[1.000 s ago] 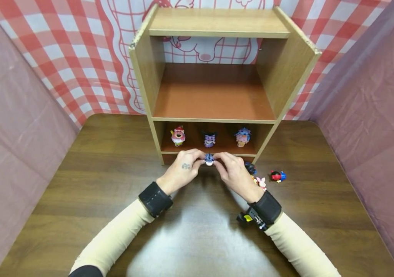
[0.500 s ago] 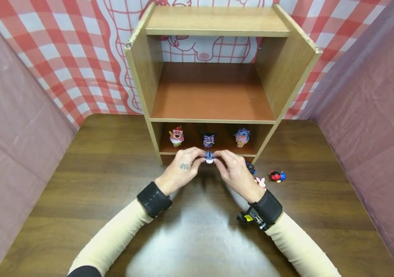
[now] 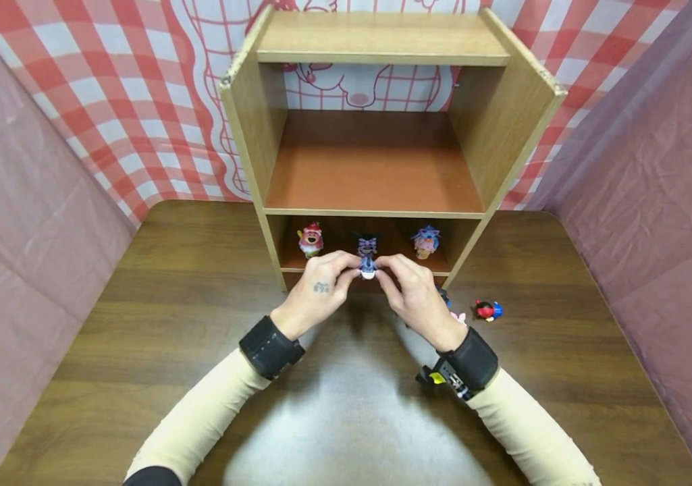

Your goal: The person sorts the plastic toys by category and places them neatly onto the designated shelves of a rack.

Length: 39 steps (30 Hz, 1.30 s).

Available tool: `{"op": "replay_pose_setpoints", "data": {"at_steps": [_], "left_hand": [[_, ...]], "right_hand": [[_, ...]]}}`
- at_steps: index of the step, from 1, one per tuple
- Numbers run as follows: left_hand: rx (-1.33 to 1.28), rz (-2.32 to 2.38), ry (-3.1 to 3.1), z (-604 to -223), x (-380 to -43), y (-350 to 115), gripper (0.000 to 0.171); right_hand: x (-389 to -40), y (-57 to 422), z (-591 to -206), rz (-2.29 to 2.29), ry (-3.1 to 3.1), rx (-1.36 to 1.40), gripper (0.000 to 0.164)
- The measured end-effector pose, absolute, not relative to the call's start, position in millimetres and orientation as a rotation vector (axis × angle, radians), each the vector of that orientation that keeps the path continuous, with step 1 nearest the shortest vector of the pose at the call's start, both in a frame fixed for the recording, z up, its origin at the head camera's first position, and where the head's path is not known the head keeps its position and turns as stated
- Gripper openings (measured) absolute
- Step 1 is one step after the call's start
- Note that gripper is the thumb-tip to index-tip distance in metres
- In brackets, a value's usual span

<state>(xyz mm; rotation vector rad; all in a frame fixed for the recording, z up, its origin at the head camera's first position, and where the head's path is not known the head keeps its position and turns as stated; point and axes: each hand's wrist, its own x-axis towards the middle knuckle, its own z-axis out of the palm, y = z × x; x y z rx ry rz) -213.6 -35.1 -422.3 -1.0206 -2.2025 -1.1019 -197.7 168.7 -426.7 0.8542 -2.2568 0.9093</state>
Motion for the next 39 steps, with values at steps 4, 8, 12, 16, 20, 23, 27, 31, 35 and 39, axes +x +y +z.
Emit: {"op": "replay_pose_setpoints", "data": {"at_steps": [4,8,12,16,20,23,27,31,35,39], "left_hand": [[-1.019,-1.089,-2.200,-418,-214,-36,0.006],[-1.022,-1.072,-2.189,-413,-215,-36,0.006],[-1.028,-1.060,-2.165,-409,-215,-35,0.006],[-1.033,-1.065,-2.157,-404,-214,-33,0.006],[-1.039,-1.085,-2.155,-399,-213,-32,0.008],[-1.041,-1.091,-2.148,-397,-213,-32,0.008],[-1.042,-1.077,-2.131,-393,-213,-33,0.009],[-1.049,-1.065,-2.117,-387,-213,-34,0.010],[-1.042,-1.060,-2.114,-381,-213,-34,0.010],[-1.028,-1.052,-2.105,-377,-213,-34,0.011]], "right_hand": [[-199,168,-423,0.908,-2.244,0.858,0.014],[-199,167,-419,0.908,-2.233,0.861,0.014],[-199,168,-413,0.907,-2.223,0.863,0.014],[-198,170,-408,0.899,-2.216,0.859,0.015],[-197,171,-405,0.900,-2.213,0.848,0.014],[-197,172,-403,0.901,-2.208,0.841,0.014],[-198,171,-400,0.894,-2.193,0.850,0.015],[-199,170,-396,0.879,-2.173,0.850,0.014],[-201,169,-390,0.865,-2.153,0.856,0.013],[-201,168,-385,0.861,-2.136,0.864,0.013]]}}
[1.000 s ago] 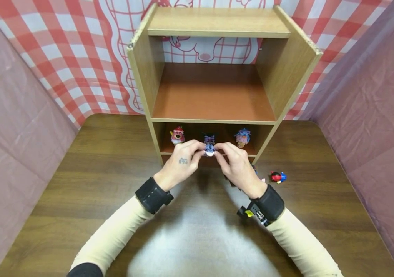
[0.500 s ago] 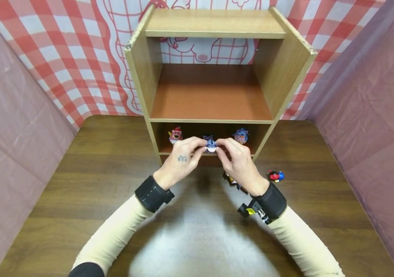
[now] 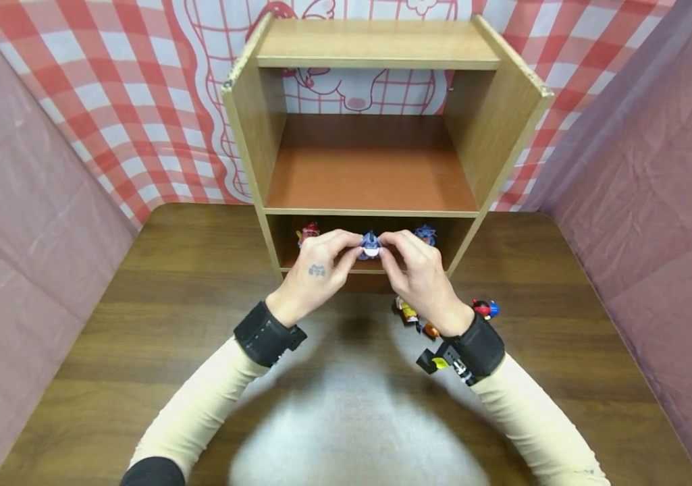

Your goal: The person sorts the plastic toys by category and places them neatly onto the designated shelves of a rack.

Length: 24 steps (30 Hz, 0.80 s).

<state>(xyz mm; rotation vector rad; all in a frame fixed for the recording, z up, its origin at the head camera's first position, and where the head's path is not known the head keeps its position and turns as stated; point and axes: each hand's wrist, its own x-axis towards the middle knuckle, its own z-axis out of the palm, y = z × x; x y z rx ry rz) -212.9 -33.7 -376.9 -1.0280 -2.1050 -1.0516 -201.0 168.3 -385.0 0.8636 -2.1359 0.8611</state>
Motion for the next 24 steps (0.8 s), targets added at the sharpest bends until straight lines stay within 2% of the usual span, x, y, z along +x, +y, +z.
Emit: {"op": "replay_pose_setpoints", "data": {"at_steps": [24], "left_hand": [[-1.045,-1.039,-2.028,-347,-215,-31,0.009]], "right_hand": [[-203,169,-355,0.805,-2.097,0.891,0.014]]}}
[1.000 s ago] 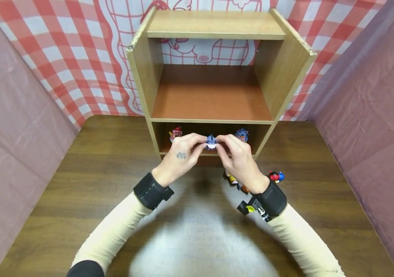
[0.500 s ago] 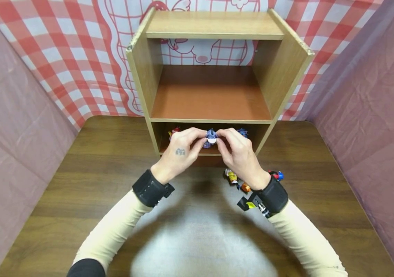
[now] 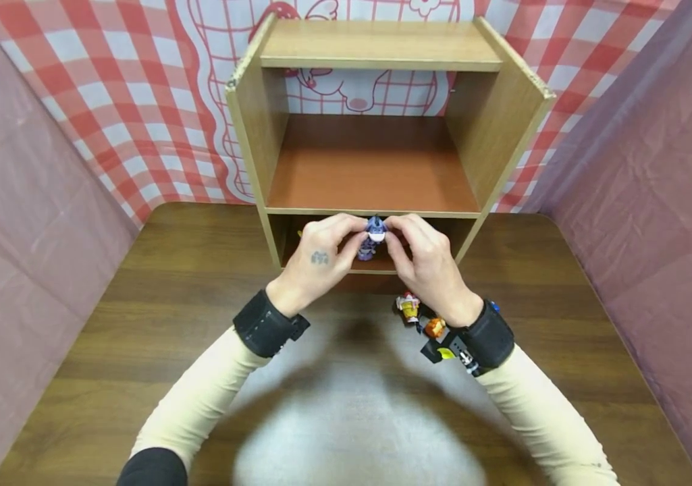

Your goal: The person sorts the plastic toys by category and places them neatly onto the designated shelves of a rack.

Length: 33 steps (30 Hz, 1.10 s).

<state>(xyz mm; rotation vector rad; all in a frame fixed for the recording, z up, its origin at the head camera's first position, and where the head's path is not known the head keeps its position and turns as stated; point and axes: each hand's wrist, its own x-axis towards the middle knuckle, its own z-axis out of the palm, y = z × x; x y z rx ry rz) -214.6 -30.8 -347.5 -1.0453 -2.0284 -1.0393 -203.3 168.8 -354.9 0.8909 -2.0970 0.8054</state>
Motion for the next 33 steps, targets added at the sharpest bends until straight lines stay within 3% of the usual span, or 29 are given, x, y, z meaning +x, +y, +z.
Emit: {"op": "replay_pose_setpoints", "data": {"at_steps": [33], "left_hand": [[-1.056,-1.003,-2.002,-310,-237,-31,0.007]], "right_hand": [[-222,169,-315,0.765,-2.105,0.881,0.015]]}}
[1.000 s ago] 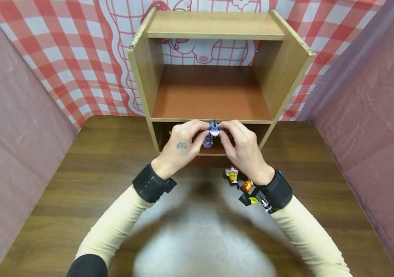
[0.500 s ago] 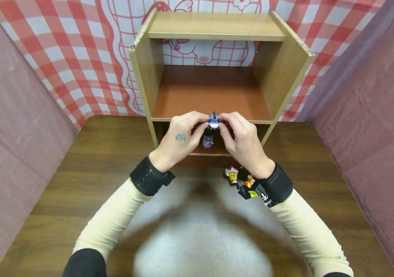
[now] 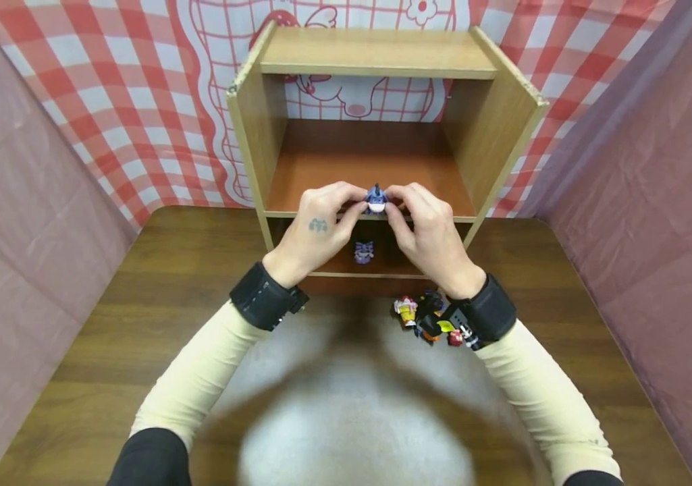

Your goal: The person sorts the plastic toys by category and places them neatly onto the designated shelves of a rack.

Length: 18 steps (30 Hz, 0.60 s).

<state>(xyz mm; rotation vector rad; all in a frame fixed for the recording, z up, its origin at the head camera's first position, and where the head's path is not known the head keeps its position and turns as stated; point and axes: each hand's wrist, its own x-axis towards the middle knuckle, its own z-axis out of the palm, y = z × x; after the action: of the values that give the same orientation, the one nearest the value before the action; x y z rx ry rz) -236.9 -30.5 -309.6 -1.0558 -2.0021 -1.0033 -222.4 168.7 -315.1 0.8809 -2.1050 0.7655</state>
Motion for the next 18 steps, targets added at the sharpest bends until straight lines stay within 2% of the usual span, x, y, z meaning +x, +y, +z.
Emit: {"op": "replay_pose_setpoints", "data": {"at_steps": [18], "left_hand": [[-1.017,-1.012,-2.112,-308,-260,-30,0.006]], "right_hand": [[-244,170,-313,0.764,-2.176,0.879,0.016]]}}
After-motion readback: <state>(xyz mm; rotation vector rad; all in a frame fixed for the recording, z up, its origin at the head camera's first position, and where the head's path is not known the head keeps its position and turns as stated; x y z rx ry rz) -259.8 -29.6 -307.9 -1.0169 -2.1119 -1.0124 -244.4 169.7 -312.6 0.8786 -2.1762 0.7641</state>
